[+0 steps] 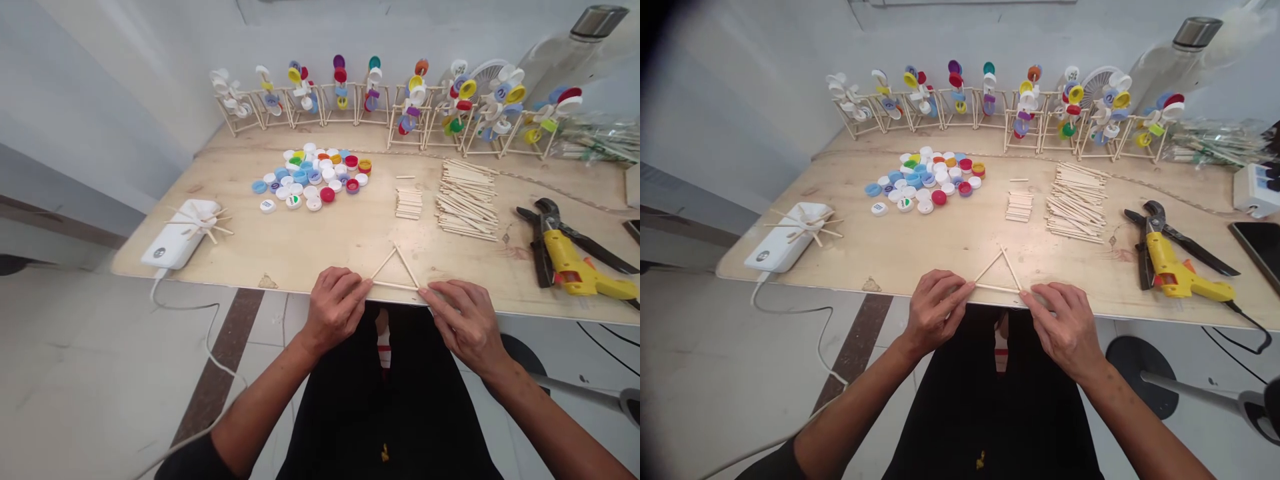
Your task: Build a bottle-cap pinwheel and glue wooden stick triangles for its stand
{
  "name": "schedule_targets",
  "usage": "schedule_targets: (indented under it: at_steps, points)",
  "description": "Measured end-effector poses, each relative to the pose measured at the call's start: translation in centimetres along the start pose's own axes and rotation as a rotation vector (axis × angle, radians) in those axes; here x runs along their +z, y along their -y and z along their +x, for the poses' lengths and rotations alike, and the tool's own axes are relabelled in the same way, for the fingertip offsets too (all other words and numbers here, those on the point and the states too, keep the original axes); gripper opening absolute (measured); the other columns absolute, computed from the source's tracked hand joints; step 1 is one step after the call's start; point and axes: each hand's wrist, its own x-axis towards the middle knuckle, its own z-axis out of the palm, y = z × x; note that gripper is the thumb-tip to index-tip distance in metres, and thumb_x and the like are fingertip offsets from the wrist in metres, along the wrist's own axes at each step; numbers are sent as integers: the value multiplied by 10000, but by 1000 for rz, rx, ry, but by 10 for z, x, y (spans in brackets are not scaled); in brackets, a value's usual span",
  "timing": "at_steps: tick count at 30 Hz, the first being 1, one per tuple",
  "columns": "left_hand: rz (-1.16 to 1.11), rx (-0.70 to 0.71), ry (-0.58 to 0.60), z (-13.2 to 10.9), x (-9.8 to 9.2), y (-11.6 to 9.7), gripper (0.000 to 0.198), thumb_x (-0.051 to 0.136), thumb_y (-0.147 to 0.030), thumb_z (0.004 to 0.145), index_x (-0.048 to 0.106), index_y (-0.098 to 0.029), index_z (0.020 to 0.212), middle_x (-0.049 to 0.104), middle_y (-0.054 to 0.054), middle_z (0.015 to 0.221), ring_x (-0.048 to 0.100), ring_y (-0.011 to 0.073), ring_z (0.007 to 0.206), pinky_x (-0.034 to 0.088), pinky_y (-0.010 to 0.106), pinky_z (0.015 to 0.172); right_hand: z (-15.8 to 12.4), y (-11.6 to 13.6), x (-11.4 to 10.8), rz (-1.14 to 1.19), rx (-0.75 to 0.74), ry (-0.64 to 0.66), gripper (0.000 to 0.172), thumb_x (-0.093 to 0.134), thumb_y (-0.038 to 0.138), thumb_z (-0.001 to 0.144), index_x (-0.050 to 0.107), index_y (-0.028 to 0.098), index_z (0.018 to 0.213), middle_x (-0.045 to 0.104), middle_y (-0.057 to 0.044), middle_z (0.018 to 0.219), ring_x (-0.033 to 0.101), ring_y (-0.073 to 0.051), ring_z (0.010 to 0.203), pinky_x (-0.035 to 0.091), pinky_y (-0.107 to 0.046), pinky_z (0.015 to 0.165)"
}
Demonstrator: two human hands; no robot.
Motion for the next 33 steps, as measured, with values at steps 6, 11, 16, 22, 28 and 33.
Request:
schedule_targets:
  at_steps: [6,11,16,22,28,33]
  points:
    - [-21,-33,6,-1,-2,-4,316,526,-142,799,614,-233,1089,653,74,944,560,235,956,446,432,848,1,2,-2,27,33,1,423,519,125,821,583,289,1206,647,-62,1082,558,-242,1001,442,-426,842]
    - [-89,-66,14,3,-9,-10,327,502,-125,814,616,-216,1107,653,75,978,559,222,978,455,417,871,3,4,-9,91,58,25,367,486,152,853,589,266,1186,654,-63,1081,572,-228,987,451,-406,823]
    - [-257,-253,12,9,-17,-10,257,482,-169,840,648,-200,1035,681,68,924,602,191,919,491,364,817,3,6,-10,149,159,-36,359,476,211,872,549,224,1223,663,-80,1076,590,-230,992,464,-404,821]
    - [-215,-499,217,46,-16,-10,146,529,-237,794,670,-198,791,699,27,796,627,164,753,489,293,703,6,6,-3,193,322,-107,311,462,274,874,594,225,1151,692,-68,1005,627,-223,925,483,-399,814]
    - [65,-484,536,91,-4,-21,95,596,-298,737,634,-212,728,693,35,783,632,206,767,446,292,634,6,5,1,194,344,-148,297,458,266,870,610,220,1120,700,-70,956,634,-224,886,489,-399,801]
    - [102,-529,583,100,3,-22,68,577,-254,714,626,-208,720,695,49,814,630,224,805,427,293,623,5,7,1,186,348,-143,295,460,254,869,604,209,1123,701,-66,955,629,-220,890,482,-391,803]
